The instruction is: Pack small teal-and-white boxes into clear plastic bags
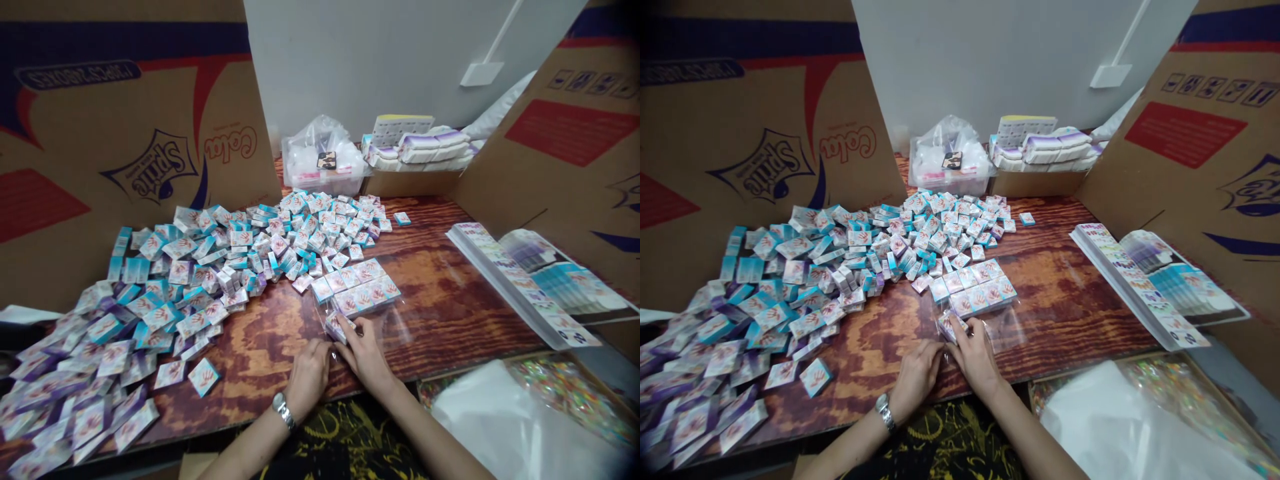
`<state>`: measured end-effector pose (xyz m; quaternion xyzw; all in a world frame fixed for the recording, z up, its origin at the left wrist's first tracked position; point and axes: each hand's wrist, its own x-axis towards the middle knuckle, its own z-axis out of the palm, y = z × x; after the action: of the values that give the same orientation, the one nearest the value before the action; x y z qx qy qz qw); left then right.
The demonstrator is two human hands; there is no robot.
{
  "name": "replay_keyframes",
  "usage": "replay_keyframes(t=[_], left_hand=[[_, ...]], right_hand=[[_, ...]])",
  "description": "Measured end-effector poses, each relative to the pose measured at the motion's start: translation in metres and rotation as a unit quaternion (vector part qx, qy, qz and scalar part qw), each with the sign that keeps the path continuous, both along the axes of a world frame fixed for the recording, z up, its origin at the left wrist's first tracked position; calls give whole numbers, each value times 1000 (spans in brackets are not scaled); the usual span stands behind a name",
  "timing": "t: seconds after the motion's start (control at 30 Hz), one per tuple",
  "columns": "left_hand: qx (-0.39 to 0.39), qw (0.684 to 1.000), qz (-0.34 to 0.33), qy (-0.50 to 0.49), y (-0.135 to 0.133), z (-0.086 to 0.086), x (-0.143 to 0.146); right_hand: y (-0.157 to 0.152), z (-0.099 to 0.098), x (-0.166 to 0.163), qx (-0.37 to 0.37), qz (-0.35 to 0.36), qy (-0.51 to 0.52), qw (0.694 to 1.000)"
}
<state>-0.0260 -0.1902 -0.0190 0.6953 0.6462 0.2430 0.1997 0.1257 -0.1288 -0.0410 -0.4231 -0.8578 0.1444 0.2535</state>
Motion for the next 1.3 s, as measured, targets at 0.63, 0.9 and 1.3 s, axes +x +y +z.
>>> replay_keyframes(t=[0.63,0.9,1.3], left_hand=[[-28,987,66,-143,-5,-3,-1],[-33,989,49,-138,-4,-3,2],[-39,990,41,-128,-4,-2,1]], right_hand=[[-3,1,16,96,57,-68,991],[21,7,7,241,80,-128,959],[22,1,-5,205,-16,-99,974]])
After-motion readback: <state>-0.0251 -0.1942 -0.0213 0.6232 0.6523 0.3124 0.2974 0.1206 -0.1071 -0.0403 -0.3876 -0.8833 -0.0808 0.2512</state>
